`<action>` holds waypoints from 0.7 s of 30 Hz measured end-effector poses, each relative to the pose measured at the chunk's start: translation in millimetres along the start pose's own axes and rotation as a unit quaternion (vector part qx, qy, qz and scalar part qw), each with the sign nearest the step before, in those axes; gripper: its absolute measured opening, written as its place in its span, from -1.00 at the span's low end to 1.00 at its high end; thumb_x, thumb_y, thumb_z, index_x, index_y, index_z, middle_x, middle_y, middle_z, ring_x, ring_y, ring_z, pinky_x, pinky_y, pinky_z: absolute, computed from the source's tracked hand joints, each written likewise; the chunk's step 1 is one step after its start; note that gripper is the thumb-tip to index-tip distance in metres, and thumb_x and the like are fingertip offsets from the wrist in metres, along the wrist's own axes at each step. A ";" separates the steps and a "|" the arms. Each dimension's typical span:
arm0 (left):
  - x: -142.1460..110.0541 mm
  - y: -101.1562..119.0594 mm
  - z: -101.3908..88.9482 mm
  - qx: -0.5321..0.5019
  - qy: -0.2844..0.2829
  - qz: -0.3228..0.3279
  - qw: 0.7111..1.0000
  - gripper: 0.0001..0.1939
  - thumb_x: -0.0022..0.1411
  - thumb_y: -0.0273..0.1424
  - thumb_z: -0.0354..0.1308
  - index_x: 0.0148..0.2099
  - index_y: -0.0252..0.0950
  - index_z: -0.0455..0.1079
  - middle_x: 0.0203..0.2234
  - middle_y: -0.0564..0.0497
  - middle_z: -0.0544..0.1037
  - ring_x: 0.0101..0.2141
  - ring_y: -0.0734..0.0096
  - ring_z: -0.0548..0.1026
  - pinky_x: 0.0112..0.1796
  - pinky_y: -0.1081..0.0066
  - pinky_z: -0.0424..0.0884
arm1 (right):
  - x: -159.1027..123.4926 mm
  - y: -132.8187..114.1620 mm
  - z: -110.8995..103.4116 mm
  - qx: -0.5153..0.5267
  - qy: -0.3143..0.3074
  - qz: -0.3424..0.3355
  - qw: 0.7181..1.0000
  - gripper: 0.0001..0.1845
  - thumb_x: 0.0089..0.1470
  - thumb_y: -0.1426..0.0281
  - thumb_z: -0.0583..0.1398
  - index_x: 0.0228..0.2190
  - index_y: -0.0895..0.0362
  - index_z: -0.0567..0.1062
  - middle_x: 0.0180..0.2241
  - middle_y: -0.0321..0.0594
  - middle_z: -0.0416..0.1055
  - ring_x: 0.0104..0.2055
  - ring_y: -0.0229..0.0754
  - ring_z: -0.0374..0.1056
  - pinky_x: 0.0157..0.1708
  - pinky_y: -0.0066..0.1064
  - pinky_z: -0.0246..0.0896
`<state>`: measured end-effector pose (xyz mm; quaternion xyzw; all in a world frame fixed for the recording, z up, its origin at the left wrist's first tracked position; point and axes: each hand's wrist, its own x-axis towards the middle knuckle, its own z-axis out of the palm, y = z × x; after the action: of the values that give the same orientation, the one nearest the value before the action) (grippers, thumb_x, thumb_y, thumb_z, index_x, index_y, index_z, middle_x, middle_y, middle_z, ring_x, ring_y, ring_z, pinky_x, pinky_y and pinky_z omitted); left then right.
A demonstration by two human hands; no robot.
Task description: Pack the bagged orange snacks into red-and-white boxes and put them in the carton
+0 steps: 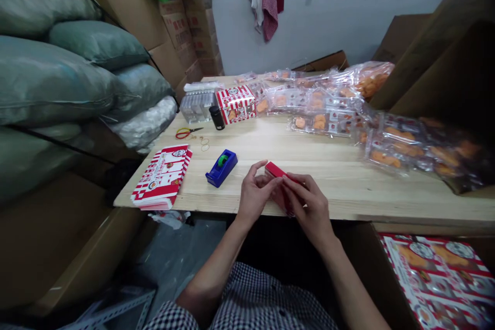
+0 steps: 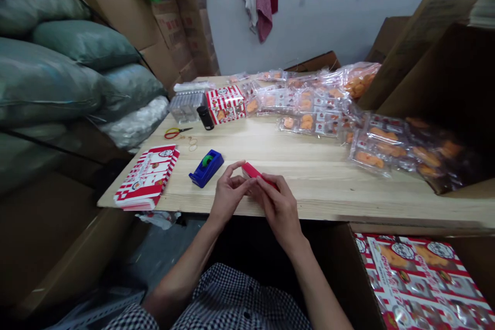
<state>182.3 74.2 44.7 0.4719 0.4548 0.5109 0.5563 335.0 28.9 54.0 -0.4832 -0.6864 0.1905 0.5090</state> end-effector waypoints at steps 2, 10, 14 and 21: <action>9.9 -5.4 -8.7 0.090 0.016 0.048 0.995 -0.28 -0.03 -0.20 0.47 0.18 -0.16 0.36 -0.42 0.11 0.45 -0.49 0.53 0.39 -0.43 0.52 0.33 | 1.0 -0.9 -0.5 0.015 0.000 0.012 1.000 -0.61 0.29 0.43 0.13 0.07 -0.18 0.50 -0.01 -0.13 0.38 0.03 -0.06 0.39 -0.06 -0.15 0.44; 10.2 3.6 -30.6 0.214 -0.117 0.133 0.960 -0.77 0.15 -0.34 0.34 -0.11 -0.22 0.55 -0.46 0.09 0.46 -0.53 0.53 0.31 -0.47 0.50 0.30 | -19.6 8.7 -14.3 0.150 0.100 0.146 0.973 -0.67 0.21 0.33 0.25 0.02 -0.10 0.53 0.09 -0.16 0.39 0.21 -0.03 0.28 0.22 -0.08 0.19; -18.9 -1.6 -11.2 0.260 -0.125 0.328 0.900 -0.61 0.22 -0.59 0.20 0.05 -0.11 0.48 -0.11 -0.01 0.56 -0.21 0.35 0.54 -0.21 0.40 0.47 | -48.2 0.6 -29.9 0.323 0.162 0.314 0.878 -0.50 0.24 0.13 0.17 0.17 -0.06 0.35 0.14 -0.11 0.40 0.17 0.00 0.36 0.13 -0.04 0.33; -49.2 -25.7 42.7 0.272 -0.300 0.451 0.795 -0.29 0.23 -0.62 0.22 0.35 -0.09 0.18 0.24 -0.12 0.36 0.09 0.23 0.48 0.07 0.27 0.47 | -92.3 -12.0 -106.4 0.368 0.296 0.360 0.805 -0.60 0.07 0.28 0.34 -0.04 0.01 0.45 -0.05 -0.17 0.56 -0.14 -0.09 0.55 -0.19 -0.28 0.54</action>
<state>224.9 21.7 26.5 0.8848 0.1207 0.3925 0.2200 424.7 -80.2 59.1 -0.5045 -0.1577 0.4463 0.7221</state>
